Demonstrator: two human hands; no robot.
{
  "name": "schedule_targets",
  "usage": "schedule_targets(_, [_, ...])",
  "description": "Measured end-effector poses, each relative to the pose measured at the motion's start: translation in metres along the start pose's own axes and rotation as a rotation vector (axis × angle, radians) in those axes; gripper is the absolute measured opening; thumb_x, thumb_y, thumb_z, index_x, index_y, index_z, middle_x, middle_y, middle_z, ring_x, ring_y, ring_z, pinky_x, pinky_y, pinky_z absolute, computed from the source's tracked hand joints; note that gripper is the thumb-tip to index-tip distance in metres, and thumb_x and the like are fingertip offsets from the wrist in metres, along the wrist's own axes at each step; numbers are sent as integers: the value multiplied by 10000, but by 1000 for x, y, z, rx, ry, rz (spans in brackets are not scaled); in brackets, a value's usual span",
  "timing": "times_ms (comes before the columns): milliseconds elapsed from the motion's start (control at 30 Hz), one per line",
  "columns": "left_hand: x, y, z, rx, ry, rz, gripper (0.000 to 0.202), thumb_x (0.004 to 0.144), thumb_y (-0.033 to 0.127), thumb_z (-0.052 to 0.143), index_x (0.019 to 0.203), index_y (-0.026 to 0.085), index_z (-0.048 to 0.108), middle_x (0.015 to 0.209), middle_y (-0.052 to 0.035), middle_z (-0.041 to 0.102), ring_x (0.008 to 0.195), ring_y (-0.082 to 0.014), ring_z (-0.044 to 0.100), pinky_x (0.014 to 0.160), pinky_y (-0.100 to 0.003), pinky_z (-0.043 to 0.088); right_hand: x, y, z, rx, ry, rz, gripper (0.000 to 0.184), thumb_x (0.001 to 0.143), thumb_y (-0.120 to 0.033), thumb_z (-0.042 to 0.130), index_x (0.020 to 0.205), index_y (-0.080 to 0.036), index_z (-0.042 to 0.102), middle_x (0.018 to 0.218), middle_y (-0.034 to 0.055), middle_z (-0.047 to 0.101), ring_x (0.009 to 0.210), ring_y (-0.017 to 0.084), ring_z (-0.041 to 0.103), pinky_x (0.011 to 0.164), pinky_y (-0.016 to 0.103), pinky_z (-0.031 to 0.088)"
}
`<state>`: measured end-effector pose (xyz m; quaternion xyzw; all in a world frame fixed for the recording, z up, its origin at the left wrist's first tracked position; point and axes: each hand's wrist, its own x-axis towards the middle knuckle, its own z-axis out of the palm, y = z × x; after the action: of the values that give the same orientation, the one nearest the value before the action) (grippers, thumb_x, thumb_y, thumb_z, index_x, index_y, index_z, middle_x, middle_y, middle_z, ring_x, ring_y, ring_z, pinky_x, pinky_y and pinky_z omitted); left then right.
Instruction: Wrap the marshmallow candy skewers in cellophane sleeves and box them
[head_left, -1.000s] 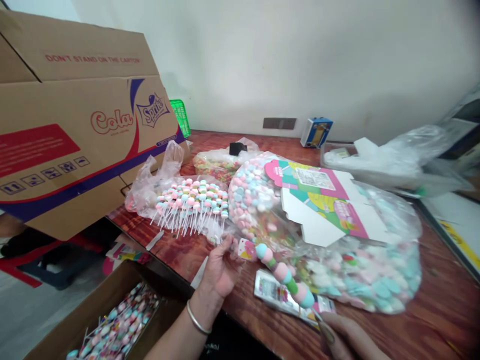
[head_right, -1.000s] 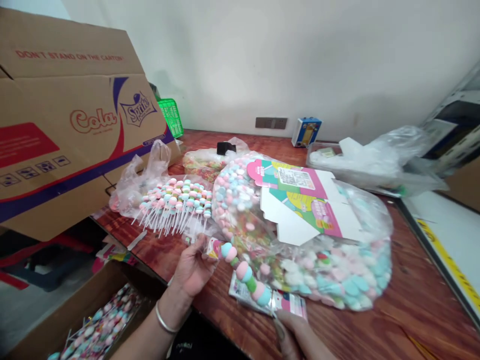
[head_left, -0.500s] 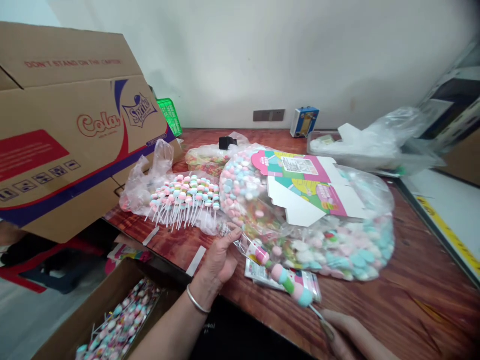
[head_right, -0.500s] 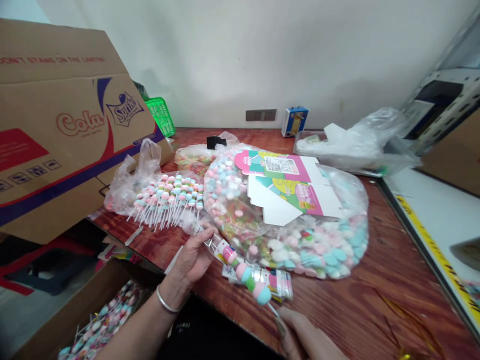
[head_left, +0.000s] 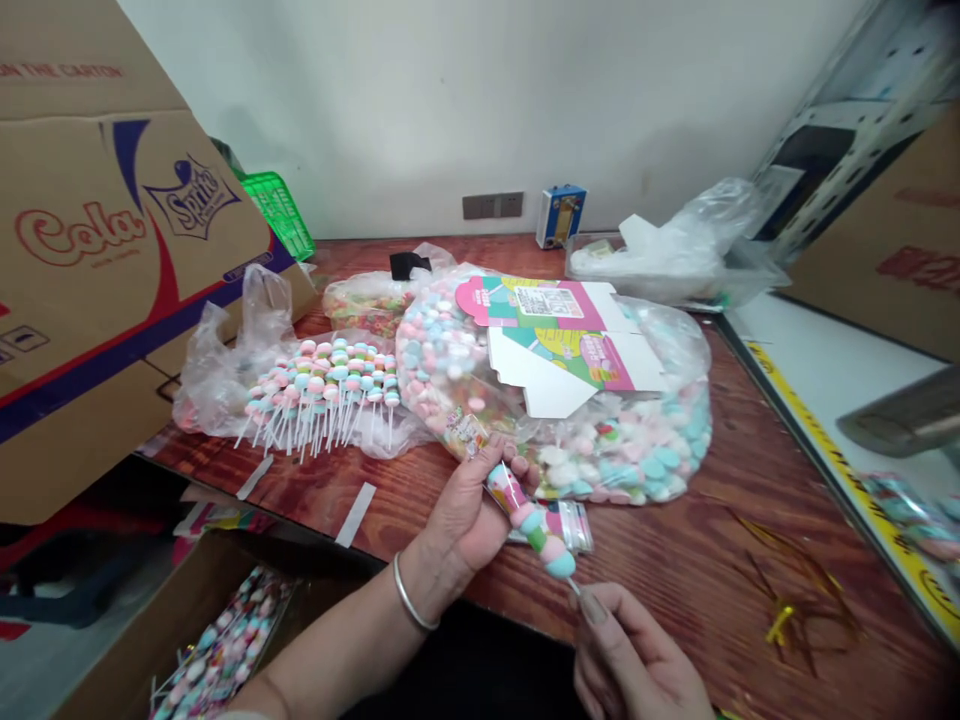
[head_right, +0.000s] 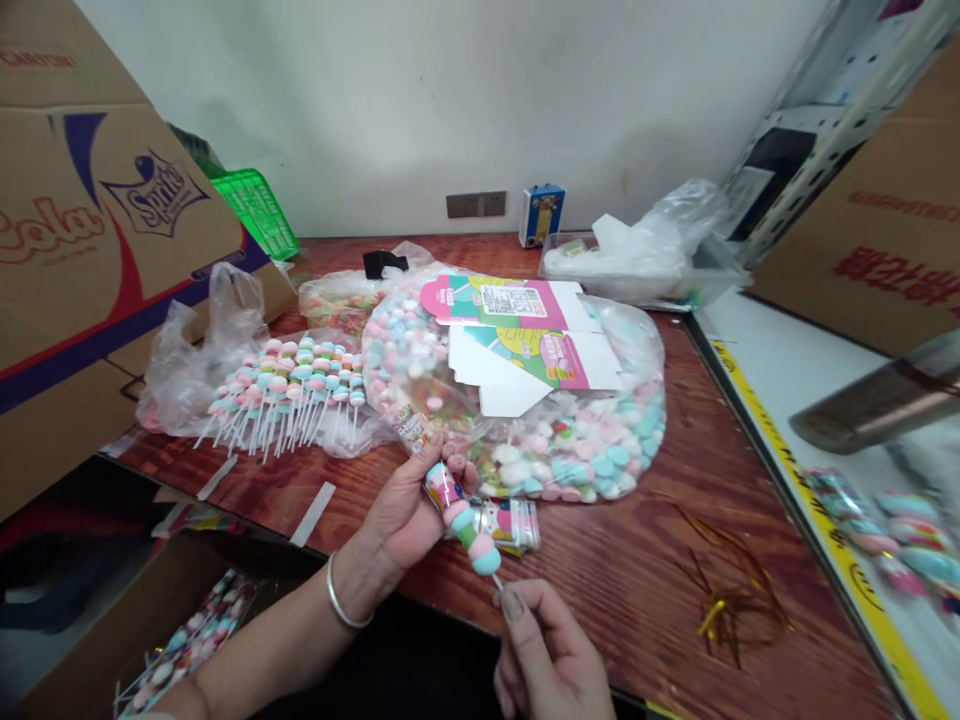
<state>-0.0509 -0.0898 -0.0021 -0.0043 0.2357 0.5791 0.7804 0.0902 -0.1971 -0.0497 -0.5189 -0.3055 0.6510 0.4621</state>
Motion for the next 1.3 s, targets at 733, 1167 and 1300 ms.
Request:
schedule_targets(733, [6, -12, -5, 31, -19, -40, 162, 790, 198, 717, 787, 141, 565, 692, 40, 536, 565, -57, 526, 692, -247, 520, 4, -7, 6, -71, -41, 36, 434, 874, -588, 495, 673, -202, 503, 500, -95, 261, 415, 67, 255, 430, 213, 314])
schedule_targets(1167, [-3, -49, -1, 178, -23, -71, 264, 741, 334, 766, 779, 126, 609, 661, 3, 578, 631, -104, 569, 703, -262, 494, 37, -10, 6, -897, 292, -880, 170, 923, -286, 512, 892, -196, 652, 796, 55, 703, 691, 166, 652, 652, 248, 465])
schedule_targets(1300, [5, -33, -2, 151, 17, -30, 339, 755, 336, 749, 1017, 153, 635, 807, -21, 640, 740, -154, 635, 719, -301, 515, 33, -16, 1, -694, 176, -621, 254, 930, -358, 493, 779, -200, 622, 662, 0, 610, 605, 130, 575, 580, 226, 424])
